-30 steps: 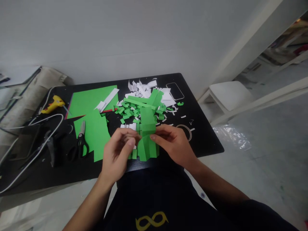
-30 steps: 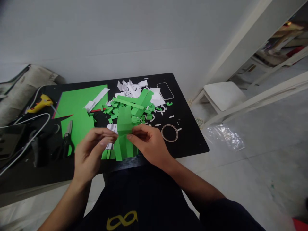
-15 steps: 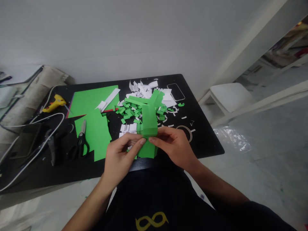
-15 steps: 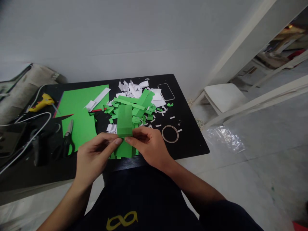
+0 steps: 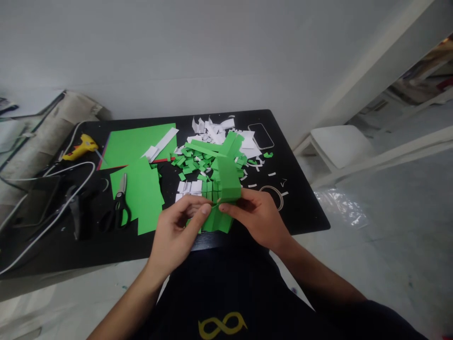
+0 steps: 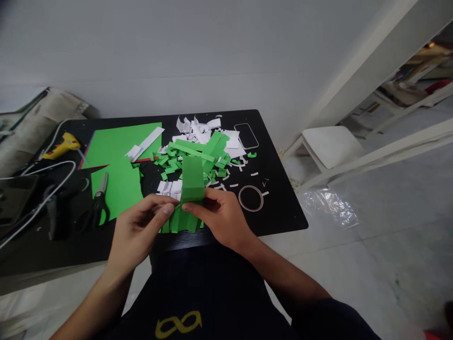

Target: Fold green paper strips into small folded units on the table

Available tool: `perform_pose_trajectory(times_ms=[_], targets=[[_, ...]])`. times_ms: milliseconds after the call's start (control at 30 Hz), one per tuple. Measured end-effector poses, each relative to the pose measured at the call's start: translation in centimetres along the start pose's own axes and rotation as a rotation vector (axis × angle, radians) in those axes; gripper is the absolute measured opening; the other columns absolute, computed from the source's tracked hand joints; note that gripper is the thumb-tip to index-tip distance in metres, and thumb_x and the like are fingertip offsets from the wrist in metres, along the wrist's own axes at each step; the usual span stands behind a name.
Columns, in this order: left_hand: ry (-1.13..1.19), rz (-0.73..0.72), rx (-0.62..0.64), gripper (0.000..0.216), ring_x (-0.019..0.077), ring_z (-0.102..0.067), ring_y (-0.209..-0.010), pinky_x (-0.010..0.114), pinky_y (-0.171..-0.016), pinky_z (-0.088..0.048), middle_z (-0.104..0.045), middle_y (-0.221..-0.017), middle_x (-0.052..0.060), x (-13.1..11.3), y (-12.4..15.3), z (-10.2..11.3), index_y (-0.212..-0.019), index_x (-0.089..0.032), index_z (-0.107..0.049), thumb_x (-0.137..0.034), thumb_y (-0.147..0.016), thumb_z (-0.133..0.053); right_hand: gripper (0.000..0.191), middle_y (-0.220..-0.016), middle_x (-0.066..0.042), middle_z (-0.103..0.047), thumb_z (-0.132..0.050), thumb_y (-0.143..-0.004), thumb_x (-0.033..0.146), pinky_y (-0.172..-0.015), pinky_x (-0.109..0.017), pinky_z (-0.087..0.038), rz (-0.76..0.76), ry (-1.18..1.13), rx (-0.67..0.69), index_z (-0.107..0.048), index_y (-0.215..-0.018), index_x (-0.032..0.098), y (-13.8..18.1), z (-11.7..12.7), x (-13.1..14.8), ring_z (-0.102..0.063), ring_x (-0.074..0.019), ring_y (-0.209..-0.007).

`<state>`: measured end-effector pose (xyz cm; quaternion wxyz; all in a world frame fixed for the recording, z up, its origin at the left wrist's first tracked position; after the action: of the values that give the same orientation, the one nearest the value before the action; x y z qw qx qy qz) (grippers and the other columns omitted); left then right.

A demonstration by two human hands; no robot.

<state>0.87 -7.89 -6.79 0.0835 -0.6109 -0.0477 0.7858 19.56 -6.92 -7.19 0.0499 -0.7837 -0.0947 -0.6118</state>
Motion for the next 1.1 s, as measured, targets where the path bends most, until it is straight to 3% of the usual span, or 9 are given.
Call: perform_pose_trajectory(times_ms=[133, 333, 567, 867, 1100], targets=[[-0.01, 0.016, 0.001, 0.028, 0.011, -0.055, -0.055, 0.021, -0.051, -0.046, -0.064, -0.063, -0.002, 0.2, 0.0, 0.0, -0.079, -0.02, -0.073, -0.039, -0.099, -0.073, 0.018, -0.098, -0.002, -0.087, -0.094, -0.08, 0.033, -0.094, -0.043, -0.067, 0.004, 0.021, -0.048, -0.088, -0.096, 0.029, 0.1, 0.0, -0.1, -0.081, -0.0255, -0.1], [-0.072, -0.098, -0.049, 0.01, 0.0149, -0.075, -0.082, 0.024, -0.076, -0.06, -0.082, -0.094, 0.002, 0.1, 0.6, -0.3, -0.107, -0.023, -0.078, -0.029, -0.099, -0.074, 0.02, -0.098, -0.002, -0.086, -0.094, -0.081, 0.033, -0.093, -0.04, -0.067, 0.014, 0.043, -0.058, -0.088, -0.099, 0.028, 0.2, -0.3, -0.1, -0.082, -0.0252, -0.1], [-0.178, -0.196, -0.087, 0.006, 0.0102, -0.07, -0.069, 0.02, -0.067, -0.056, -0.079, -0.083, -0.003, -0.3, 1.2, -0.5, -0.099, -0.024, -0.078, -0.02, -0.1, -0.074, 0.016, -0.096, -0.003, -0.086, -0.092, -0.083, 0.036, -0.093, -0.043, -0.068, 0.042, 0.065, -0.071, -0.087, -0.094, 0.027, 0.4, -0.4, 0.1, -0.081, -0.0259, -0.098], [-0.291, -0.288, -0.1, 0.009, 0.0125, -0.07, -0.074, 0.025, -0.071, -0.056, -0.077, -0.087, 0.001, -0.6, 1.5, -0.6, -0.1, -0.02, -0.074, -0.016, -0.103, -0.066, 0.017, -0.093, -0.003, -0.085, -0.094, -0.08, 0.032, -0.078, -0.037, -0.066, 0.044, 0.082, -0.137, -0.086, -0.095, 0.026, 0.7, -0.6, 0.3, -0.079, -0.0244, -0.088], [-0.173, -0.257, -0.058, 0.008, 0.014, -0.072, -0.083, 0.026, -0.077, -0.057, -0.078, -0.093, 0.001, -0.4, 1.2, -0.7, -0.105, -0.022, -0.075, -0.019, -0.101, -0.07, 0.019, -0.098, -0.003, -0.085, -0.093, -0.083, 0.033, -0.089, -0.04, -0.066, 0.065, 0.085, -0.073, -0.087, -0.1, 0.027, 0.7, -0.6, 0.2, -0.08, -0.025, -0.096]])
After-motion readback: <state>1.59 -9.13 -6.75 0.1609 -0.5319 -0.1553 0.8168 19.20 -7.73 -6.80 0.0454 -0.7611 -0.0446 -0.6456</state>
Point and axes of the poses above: each hand's wrist, its own y-axis away from the middle knuckle, its own z-axis out of the back of the hand, x = y × z, the point moved 3 cm from there along -y, towards the middle knuckle
